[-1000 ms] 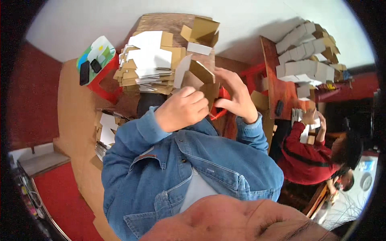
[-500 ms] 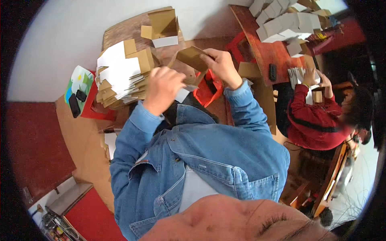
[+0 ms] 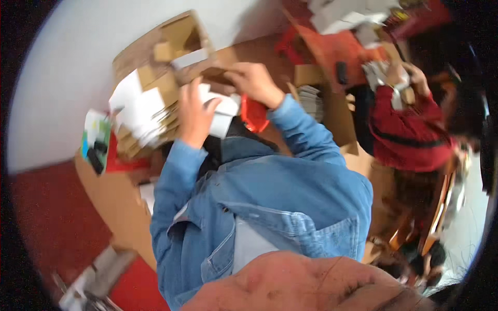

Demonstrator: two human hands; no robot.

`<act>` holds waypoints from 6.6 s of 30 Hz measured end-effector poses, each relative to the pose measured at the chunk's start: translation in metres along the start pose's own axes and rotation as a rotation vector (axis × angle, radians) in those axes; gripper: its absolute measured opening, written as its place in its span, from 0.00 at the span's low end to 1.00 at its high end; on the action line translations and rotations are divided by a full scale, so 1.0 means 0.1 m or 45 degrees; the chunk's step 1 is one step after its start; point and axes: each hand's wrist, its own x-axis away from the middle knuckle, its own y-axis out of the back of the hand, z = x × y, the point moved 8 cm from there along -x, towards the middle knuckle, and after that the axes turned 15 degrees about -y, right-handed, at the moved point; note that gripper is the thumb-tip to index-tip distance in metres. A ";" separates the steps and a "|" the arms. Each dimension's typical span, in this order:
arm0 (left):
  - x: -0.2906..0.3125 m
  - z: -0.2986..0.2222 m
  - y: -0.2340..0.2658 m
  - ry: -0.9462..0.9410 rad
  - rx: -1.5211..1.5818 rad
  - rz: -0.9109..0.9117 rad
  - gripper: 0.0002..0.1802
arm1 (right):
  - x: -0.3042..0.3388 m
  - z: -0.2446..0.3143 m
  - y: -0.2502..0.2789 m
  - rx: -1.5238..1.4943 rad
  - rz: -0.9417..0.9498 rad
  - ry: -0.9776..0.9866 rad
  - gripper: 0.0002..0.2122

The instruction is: Folding and stacking cardboard boxes at a manual assembly station.

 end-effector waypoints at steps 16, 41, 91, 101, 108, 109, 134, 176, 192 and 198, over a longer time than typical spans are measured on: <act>0.26 0.23 -0.51 -0.036 -0.313 0.127 0.28 | 0.09 -0.14 -0.15 0.034 0.093 0.133 0.15; 0.24 0.00 -0.42 -0.008 -0.386 0.253 0.30 | 0.34 -0.24 -0.29 -0.222 -0.122 0.385 0.22; 0.61 0.03 -0.57 0.035 -0.132 0.074 0.41 | 0.22 -0.84 -0.64 -0.841 -0.089 -0.265 0.11; 0.78 0.27 -0.67 0.092 0.255 -0.166 0.55 | 0.39 -0.49 -0.66 -0.166 0.074 0.109 0.27; 0.95 0.24 -0.70 0.128 0.286 0.031 0.83 | 0.35 -0.58 -0.78 0.109 0.263 -0.014 0.26; 0.95 0.25 -0.70 0.130 0.288 0.032 0.83 | 0.35 -0.61 -0.81 0.187 0.232 0.014 0.25; 0.74 0.44 -0.11 0.164 0.783 -0.196 0.72 | 0.16 -1.35 -0.14 -0.606 0.209 -0.441 0.31; -1.20 1.51 0.59 0.040 -0.260 -0.201 0.20 | -1.88 0.10 -0.52 0.006 -0.043 0.038 0.15; -1.39 2.49 0.00 0.466 0.075 0.094 0.19 | -2.53 0.11 -0.99 0.707 -0.093 0.209 0.11; -1.19 2.66 0.01 0.570 0.051 0.067 0.22 | -2.08 0.39 -0.72 0.486 -0.250 0.199 0.11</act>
